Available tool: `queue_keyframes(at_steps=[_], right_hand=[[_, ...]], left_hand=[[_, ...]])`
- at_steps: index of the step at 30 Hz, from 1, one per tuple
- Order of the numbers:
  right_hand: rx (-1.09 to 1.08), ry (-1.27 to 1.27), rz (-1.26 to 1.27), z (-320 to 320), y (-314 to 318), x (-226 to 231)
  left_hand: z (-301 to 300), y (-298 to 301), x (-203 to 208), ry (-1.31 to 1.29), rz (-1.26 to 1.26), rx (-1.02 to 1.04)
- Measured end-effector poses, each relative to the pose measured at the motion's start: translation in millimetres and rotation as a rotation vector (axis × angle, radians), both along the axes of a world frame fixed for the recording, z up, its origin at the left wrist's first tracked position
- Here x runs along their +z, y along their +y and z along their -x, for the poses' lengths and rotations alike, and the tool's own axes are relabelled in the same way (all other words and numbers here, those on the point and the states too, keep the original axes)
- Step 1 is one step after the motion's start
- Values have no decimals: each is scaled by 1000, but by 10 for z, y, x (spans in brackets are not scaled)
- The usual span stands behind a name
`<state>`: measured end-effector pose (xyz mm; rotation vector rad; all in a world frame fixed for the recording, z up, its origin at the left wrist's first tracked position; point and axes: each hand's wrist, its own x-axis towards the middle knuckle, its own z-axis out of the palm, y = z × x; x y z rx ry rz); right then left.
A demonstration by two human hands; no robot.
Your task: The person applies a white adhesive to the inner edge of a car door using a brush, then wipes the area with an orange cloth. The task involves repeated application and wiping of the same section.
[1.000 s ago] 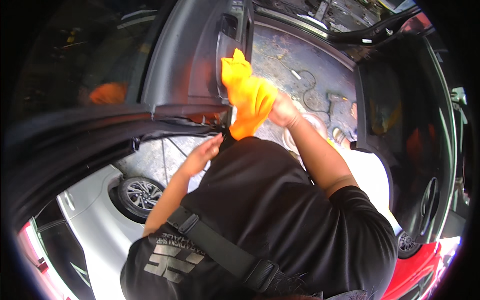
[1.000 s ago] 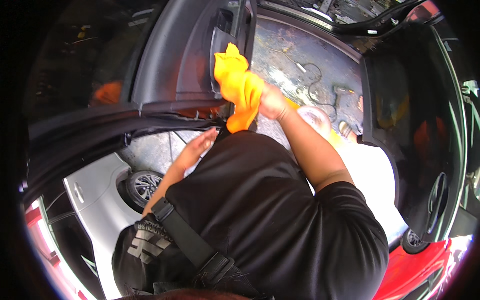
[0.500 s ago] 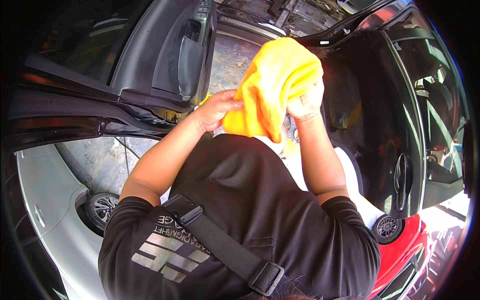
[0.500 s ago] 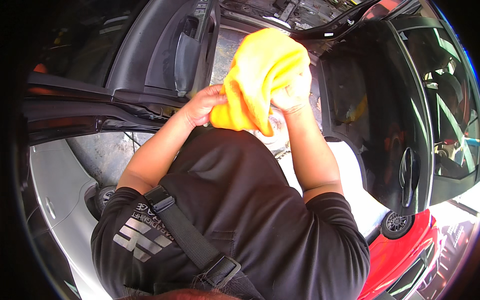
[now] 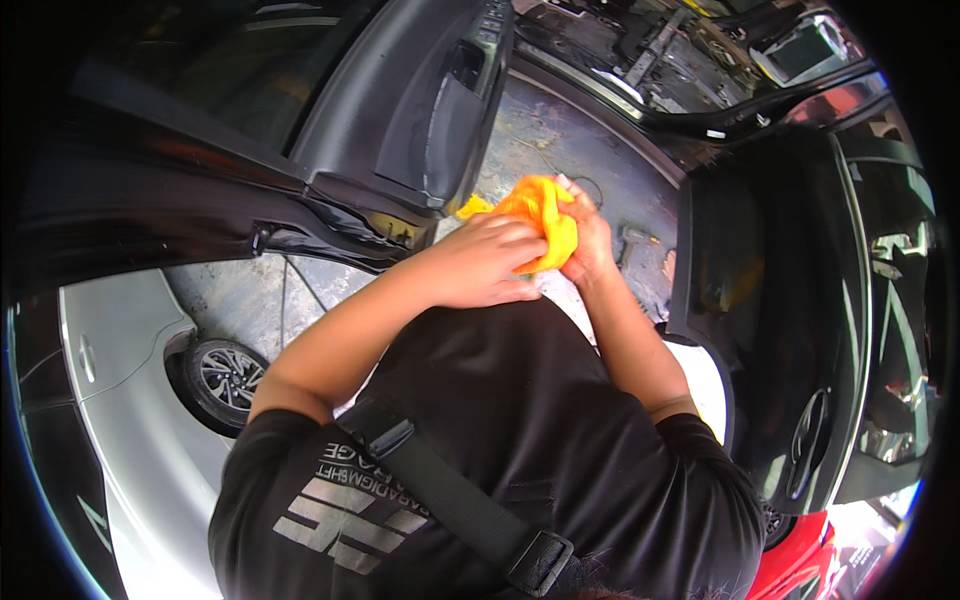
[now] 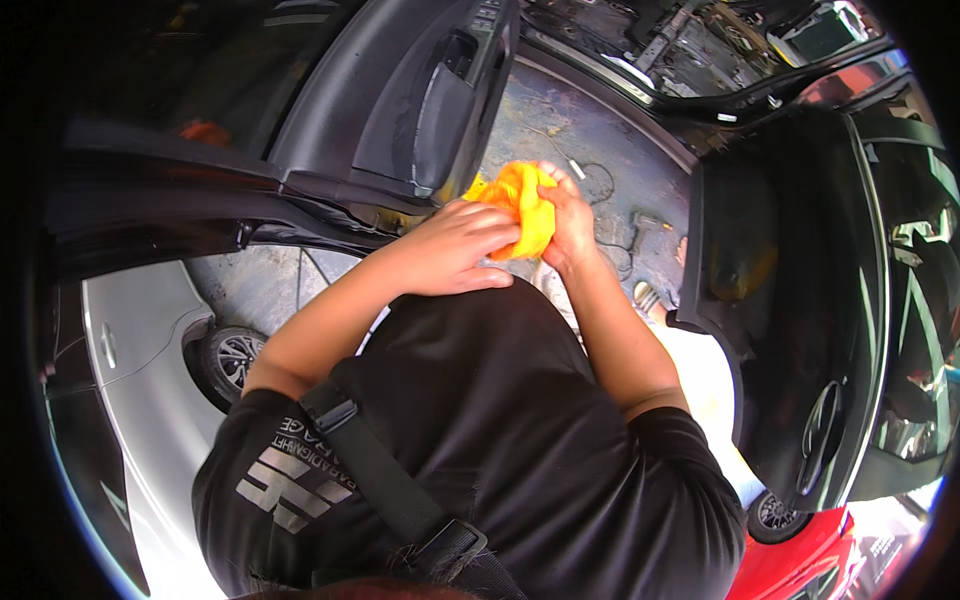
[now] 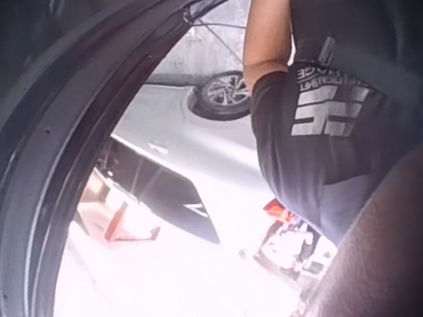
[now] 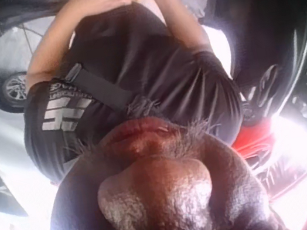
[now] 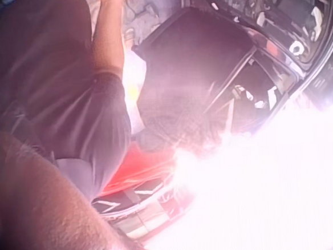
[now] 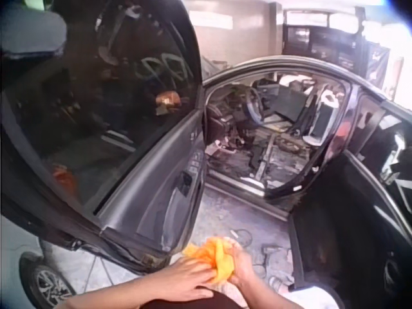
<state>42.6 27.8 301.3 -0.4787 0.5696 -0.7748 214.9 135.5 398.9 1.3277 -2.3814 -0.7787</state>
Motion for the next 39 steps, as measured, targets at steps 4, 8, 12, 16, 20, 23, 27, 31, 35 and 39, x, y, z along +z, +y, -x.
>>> queue_keyframes(at_steps=[4,8,12,16,20,23,27,31,35,39], right_hand=[[34,204,523,-750,68,236],[384,1226,1459,-1550,54,-245],[338,1468,1506,-2127,-458,-173],[119,1574,1299,-2680,-1489,-270],[90,1550,1471,-2485,-1371,-362],[118,1470,1824,-2095,-573,-246],[391,1285,1851,-1598,188,-94],[273,1360,1816,-1851,-206,-260],[118,1702,1591,-2553,-1304,-350],[-120,1567,1421,-2692,-1637,-411]], left_hand=[[-798,871,-189,251,-330,266],[-1172,2148,-1004,14,-377,782],[-1359,3533,-1708,-296,-695,828],[-1233,3844,-1808,11,-896,970],[-1380,3629,-1878,88,-907,1096],[-1574,3692,-2062,183,-858,1166],[-1829,3500,-2102,117,-903,1129],[-1949,3396,-2123,81,-937,1173],[-1973,3254,-2038,52,-878,1204],[-1940,3267,-1860,3,-847,1158]])
